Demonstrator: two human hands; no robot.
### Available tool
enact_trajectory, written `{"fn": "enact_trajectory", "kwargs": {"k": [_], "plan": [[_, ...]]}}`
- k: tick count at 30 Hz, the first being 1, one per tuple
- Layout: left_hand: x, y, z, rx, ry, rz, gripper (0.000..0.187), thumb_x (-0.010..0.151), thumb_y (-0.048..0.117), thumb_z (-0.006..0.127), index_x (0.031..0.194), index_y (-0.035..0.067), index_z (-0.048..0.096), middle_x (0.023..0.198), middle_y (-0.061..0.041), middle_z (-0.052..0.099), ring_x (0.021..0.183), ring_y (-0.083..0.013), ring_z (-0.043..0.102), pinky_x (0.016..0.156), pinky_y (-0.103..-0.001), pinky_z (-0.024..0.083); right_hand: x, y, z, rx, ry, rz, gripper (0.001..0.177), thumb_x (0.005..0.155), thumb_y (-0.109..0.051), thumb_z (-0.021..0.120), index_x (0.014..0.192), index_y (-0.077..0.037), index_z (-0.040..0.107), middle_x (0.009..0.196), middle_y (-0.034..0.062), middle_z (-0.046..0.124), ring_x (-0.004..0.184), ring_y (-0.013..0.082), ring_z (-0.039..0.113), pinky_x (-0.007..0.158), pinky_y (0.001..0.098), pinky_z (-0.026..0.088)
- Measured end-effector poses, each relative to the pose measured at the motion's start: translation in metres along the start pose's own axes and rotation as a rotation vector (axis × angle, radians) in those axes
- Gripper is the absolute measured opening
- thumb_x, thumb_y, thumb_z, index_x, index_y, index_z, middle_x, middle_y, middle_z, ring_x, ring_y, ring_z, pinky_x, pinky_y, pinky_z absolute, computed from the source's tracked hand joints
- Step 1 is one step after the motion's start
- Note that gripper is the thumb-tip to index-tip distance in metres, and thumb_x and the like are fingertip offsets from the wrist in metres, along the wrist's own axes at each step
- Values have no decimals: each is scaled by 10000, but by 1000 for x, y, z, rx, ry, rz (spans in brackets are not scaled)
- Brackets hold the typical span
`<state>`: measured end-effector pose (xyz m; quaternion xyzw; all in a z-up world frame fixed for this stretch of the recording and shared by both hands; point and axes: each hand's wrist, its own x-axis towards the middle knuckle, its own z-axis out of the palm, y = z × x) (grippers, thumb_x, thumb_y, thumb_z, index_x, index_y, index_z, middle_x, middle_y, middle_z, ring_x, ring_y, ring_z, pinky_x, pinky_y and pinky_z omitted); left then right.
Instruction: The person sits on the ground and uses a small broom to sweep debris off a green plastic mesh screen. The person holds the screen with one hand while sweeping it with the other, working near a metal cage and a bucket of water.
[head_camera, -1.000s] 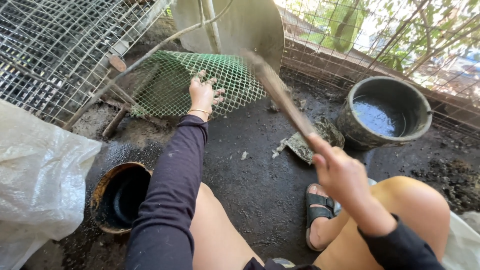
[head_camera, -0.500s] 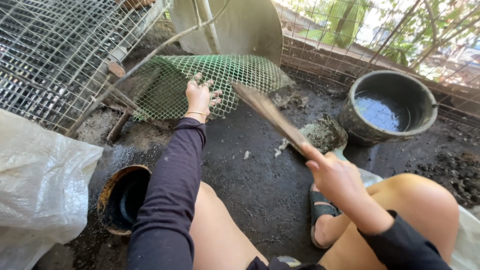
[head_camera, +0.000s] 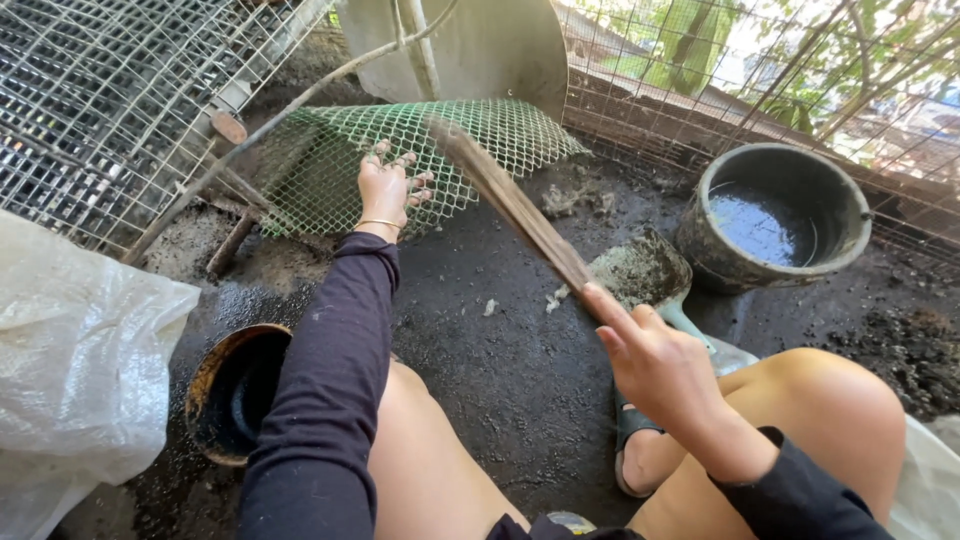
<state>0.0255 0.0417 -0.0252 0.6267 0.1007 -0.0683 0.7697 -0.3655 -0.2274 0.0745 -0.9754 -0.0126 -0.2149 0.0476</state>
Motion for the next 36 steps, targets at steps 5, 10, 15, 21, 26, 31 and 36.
{"fn": "enact_trajectory", "kwargs": {"k": [5,10,15,21,26,31,36], "plan": [[6,-8,1,54,25,20,408,1076,152,406,1460,246,305,1259,-95,671,940,-426,777,684,-619,683,13,34,28,-73,-152,78,536,987,-357,506,1509,-475,466,685,81,597,538,425,687,537,547,588],[-7,-1,5,11,-23,-4,452,1074,139,381,1500,216,253,1333,-156,631,954,-450,771,717,-625,684,13,63,22,-202,-78,177,505,1004,-423,533,1507,-382,552,682,116,600,570,458,695,554,563,573],[-16,0,4,56,3,10,464,1066,143,459,1495,205,292,1398,-161,614,1033,-506,727,763,-694,650,7,-7,8,75,-96,22,536,984,-398,498,1509,-494,453,729,80,604,513,442,666,522,563,568],[-13,-1,3,41,-48,-21,466,1064,144,470,1481,223,279,1281,-120,651,932,-434,780,682,-590,700,14,89,64,-184,-161,148,448,1043,-373,488,1489,-413,505,640,93,599,535,435,696,511,547,566],[-18,4,-1,18,-53,-25,505,1080,141,433,1535,209,224,1332,-149,623,981,-453,763,719,-604,685,12,26,23,-81,-24,116,515,1019,-379,501,1528,-458,472,699,142,585,540,473,671,563,581,574],[-7,-7,-8,65,-27,-7,483,1075,141,442,1522,209,272,1342,-152,651,981,-497,748,711,-648,673,8,12,39,56,-195,70,552,998,-384,467,1523,-535,394,660,135,603,557,481,692,565,597,591],[-21,8,1,26,-76,-6,452,1080,149,454,1490,229,281,1297,-124,645,950,-431,777,712,-595,690,27,58,37,-130,-3,103,500,1044,-389,482,1542,-368,511,700,153,595,557,488,681,531,577,561]]}}
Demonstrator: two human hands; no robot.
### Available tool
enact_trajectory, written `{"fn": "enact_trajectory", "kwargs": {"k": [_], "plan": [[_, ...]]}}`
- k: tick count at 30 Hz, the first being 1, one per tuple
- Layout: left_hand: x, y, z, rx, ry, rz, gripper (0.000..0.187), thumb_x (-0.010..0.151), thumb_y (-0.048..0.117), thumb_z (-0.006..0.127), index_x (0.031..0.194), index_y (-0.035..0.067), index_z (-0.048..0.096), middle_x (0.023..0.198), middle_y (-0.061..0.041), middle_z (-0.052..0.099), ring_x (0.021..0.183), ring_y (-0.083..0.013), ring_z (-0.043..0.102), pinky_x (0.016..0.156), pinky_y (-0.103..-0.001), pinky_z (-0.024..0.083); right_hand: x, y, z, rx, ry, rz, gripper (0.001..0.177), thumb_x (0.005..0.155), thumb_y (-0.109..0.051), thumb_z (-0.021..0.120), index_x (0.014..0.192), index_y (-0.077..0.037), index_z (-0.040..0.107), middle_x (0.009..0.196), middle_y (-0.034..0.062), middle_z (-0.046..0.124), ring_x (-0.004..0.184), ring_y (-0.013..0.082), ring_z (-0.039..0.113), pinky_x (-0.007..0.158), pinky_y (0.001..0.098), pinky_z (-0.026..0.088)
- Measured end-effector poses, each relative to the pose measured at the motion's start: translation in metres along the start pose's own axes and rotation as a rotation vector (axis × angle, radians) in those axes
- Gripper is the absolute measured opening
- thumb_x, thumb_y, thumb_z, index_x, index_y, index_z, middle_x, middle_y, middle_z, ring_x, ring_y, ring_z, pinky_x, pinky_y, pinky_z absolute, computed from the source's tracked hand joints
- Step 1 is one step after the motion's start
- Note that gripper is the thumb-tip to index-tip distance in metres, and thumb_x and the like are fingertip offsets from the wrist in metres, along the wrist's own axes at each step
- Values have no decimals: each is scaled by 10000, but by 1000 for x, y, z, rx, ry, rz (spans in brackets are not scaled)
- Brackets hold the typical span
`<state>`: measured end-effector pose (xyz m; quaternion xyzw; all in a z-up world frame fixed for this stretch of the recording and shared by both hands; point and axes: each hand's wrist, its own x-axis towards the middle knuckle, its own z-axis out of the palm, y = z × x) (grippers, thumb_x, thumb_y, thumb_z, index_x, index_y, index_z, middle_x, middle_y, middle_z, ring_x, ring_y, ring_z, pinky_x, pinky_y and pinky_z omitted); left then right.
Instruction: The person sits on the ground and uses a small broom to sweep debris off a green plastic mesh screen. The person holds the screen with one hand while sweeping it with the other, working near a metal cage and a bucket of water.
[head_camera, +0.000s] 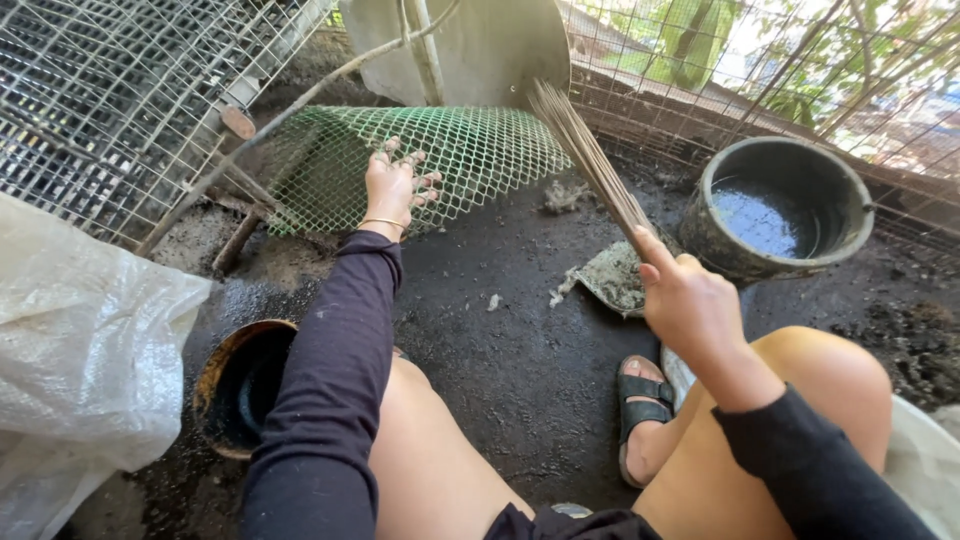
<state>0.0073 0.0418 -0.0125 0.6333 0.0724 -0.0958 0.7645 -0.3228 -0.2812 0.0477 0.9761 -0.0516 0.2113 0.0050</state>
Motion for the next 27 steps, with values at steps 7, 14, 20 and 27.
{"fn": "enact_trajectory", "kwargs": {"k": [7,14,20,27], "plan": [[14,-20,-4,96,67,36,453,1058,151,480,1487,217,352,1389,-140,621,1028,-463,744,785,-695,640,-12,-58,-16,234,-262,-58,534,980,-403,489,1503,-507,446,692,145,622,597,509,693,564,615,580],[4,-6,5,13,3,7,455,1075,124,373,1501,235,259,1296,-118,629,934,-429,780,751,-636,661,-3,-33,-21,10,-101,-15,537,1018,-350,484,1553,-396,468,711,157,610,573,485,690,557,580,577],[23,-30,1,12,81,61,451,1043,143,490,1470,200,359,1265,-144,652,902,-433,774,645,-631,675,-15,-47,-15,85,-214,-66,545,979,-384,503,1515,-477,459,721,138,609,574,490,686,581,587,589],[9,-18,21,-94,8,53,446,1074,144,415,1489,186,258,1300,-134,630,942,-430,770,686,-591,676,2,-16,-26,125,-72,60,557,982,-378,510,1539,-368,504,828,199,684,681,519,688,661,620,574]]}}
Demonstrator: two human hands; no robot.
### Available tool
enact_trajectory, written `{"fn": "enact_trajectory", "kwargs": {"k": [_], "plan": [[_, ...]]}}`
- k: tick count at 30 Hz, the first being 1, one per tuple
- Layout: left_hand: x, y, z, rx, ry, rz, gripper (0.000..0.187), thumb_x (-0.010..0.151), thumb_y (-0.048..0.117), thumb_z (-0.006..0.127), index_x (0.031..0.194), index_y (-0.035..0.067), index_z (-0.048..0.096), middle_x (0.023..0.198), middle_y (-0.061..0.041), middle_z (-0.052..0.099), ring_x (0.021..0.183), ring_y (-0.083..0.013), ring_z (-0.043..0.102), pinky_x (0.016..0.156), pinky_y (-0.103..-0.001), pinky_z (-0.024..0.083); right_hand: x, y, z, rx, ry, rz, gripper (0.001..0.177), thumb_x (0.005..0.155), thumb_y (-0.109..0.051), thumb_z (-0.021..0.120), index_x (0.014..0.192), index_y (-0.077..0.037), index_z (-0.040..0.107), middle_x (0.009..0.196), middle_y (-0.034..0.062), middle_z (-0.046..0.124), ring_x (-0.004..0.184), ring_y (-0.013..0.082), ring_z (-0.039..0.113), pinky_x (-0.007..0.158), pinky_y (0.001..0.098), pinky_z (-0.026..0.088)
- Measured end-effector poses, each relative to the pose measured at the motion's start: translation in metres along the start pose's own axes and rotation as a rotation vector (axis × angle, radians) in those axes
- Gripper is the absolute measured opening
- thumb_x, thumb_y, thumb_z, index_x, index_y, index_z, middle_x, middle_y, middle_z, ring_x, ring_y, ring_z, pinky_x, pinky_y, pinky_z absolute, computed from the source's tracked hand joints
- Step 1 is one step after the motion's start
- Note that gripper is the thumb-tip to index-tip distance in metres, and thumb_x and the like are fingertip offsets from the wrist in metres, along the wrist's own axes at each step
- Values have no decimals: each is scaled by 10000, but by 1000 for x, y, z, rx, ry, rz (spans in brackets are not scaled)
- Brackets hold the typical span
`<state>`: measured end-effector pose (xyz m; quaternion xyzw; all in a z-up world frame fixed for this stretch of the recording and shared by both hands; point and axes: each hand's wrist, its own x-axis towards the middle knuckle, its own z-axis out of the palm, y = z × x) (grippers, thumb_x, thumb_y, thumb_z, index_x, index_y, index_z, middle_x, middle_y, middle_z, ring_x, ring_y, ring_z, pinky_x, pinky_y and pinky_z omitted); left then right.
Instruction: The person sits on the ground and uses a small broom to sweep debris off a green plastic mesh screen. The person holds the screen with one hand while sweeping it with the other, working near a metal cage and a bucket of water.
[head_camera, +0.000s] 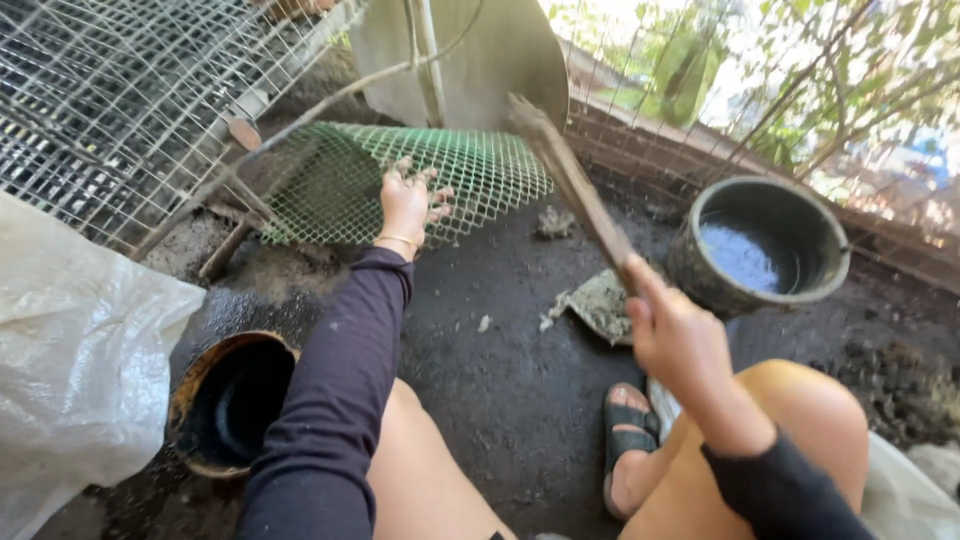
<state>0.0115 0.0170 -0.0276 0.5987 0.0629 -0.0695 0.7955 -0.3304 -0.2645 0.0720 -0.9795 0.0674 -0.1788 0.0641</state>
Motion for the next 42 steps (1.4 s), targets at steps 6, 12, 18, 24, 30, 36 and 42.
{"fn": "enact_trajectory", "kwargs": {"k": [6,12,18,24,30,36,42], "plan": [[-40,37,21,-5,155,-96,318,1063,77,436,1379,113,414,1372,-132,668,739,-232,768,513,-355,626,-14,-24,9,-96,-385,13,658,987,-390,497,1593,-488,262,845,63,612,574,400,649,516,516,502],[-58,55,28,29,137,-107,253,1066,87,442,1317,116,432,1360,-121,677,809,-244,775,661,-422,665,10,-2,-19,-40,-308,187,594,989,-374,517,1569,-378,392,990,105,738,759,420,728,631,544,564],[-35,26,16,200,215,-77,393,1024,46,448,1416,84,461,953,-83,549,787,-202,602,640,-394,614,-14,-17,13,74,-386,-35,628,992,-425,505,1589,-459,313,873,75,651,623,408,645,556,503,495],[-60,49,23,-6,75,-104,311,1065,80,421,1375,104,410,1447,-164,606,868,-281,770,713,-443,645,16,11,-14,-119,-384,261,623,970,-421,502,1569,-454,335,996,79,728,819,435,727,722,549,576],[-29,12,4,185,186,-70,255,1004,43,504,1252,95,531,969,-66,525,828,-202,594,605,-371,608,-8,-4,21,223,-464,78,627,957,-438,547,1534,-584,350,1097,-116,757,816,223,757,669,380,549],[-64,51,12,0,92,-169,230,1070,96,451,1298,129,440,1414,-135,643,861,-288,769,654,-431,640,30,11,-9,-220,-581,415,554,1002,-477,447,1523,-576,287,1114,-23,745,958,243,781,855,382,618],[-57,44,3,50,121,-181,299,1057,87,467,1353,132,477,1388,-148,610,839,-290,766,628,-434,652,14,-26,1,63,-660,235,593,986,-538,490,1510,-721,283,939,-193,680,836,36,702,768,263,504]]}}
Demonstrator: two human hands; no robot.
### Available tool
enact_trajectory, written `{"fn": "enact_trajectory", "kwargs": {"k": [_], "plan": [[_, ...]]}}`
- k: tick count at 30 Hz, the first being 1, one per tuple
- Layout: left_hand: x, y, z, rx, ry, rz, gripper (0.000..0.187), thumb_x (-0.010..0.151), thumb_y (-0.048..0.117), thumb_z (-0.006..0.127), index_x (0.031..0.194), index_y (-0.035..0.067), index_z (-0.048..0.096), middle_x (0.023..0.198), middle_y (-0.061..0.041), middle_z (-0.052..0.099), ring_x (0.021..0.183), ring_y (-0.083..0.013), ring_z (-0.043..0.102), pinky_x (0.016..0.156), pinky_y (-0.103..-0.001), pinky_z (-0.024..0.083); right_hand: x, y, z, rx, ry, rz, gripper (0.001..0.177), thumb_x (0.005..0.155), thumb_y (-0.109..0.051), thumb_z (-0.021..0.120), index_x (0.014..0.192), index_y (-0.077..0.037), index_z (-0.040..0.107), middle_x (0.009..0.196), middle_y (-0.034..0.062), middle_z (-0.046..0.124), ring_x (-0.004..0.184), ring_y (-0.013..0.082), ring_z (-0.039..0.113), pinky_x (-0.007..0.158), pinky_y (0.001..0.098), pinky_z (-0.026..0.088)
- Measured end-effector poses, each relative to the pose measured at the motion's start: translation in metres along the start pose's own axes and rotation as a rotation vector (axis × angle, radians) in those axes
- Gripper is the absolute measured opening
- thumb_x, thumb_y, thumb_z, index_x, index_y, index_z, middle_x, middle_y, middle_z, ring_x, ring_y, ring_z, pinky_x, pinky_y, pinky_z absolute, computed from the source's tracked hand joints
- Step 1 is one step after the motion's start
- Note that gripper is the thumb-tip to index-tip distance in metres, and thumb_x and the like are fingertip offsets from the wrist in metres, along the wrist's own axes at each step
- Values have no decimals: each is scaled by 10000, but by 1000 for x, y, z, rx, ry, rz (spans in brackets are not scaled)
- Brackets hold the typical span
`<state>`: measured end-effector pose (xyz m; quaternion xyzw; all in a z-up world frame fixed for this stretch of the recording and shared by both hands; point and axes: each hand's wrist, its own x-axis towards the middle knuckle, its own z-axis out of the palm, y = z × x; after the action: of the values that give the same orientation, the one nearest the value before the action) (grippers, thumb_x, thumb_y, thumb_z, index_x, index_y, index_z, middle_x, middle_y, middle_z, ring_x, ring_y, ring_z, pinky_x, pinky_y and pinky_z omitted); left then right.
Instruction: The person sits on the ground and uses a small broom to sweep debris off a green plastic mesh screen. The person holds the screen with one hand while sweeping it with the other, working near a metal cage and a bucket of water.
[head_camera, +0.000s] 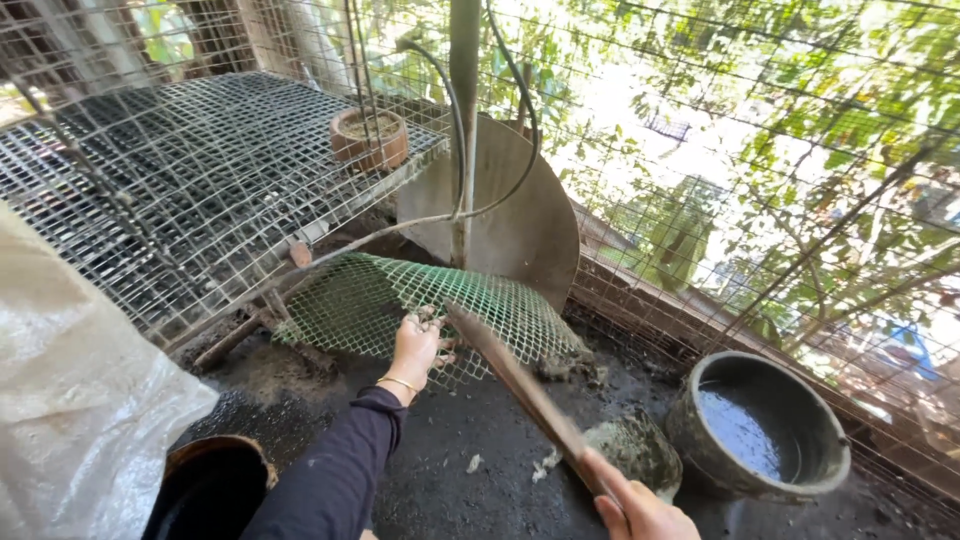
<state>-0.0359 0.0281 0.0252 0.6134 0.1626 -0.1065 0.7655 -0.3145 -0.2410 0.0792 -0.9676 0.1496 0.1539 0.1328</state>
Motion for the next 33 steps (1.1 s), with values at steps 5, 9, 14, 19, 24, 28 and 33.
{"fn": "enact_trajectory", "kwargs": {"k": [5,9,14,19,24,28,33], "plan": [[-6,-13,1,-51,-57,5,270,1070,117,459,1339,135,447,1307,-133,631,770,-246,731,480,-333,536,35,53,21,-180,275,68,627,930,-478,532,1503,-600,310,914,1,724,801,322,752,763,483,601],[-14,-8,7,-30,1,-42,241,1070,62,419,1290,152,455,1263,-92,678,770,-257,746,529,-381,575,24,40,4,112,394,7,632,913,-414,558,1501,-567,387,1347,-155,690,974,298,779,751,466,601],[-29,5,10,-51,22,-62,268,1068,74,445,1327,140,464,1253,-103,689,785,-263,752,586,-413,613,18,18,-11,71,199,-194,602,958,-442,546,1536,-484,384,1178,-39,750,826,275,772,714,411,581],[-48,18,4,-201,-23,-87,291,1067,53,458,1337,160,467,1299,-107,681,858,-315,749,637,-445,609,3,9,-59,-9,164,-197,619,988,-452,511,1571,-517,313,945,-17,714,697,275,707,644,398,519],[-47,26,2,-288,-16,-128,432,1055,41,470,1467,172,463,1371,-102,663,946,-323,737,740,-481,607,20,29,-41,54,249,-337,591,953,-466,543,1518,-554,393,961,-64,743,685,273,752,609,427,529],[-58,37,-1,-261,23,-167,243,1071,72,465,1288,180,476,1396,-94,663,953,-352,734,808,-505,576,77,71,-26,-179,264,-10,644,931,-475,535,1491,-695,305,1054,15,725,870,370,764,800,514,596],[9,-4,-5,-108,-17,-61,191,1071,82,417,1163,223,506,1285,-81,706,719,-246,720,526,-354,507,55,47,-51,86,490,-33,586,899,-438,580,1467,-540,476,1220,-97,774,945,209,814,894,479,667]]}}
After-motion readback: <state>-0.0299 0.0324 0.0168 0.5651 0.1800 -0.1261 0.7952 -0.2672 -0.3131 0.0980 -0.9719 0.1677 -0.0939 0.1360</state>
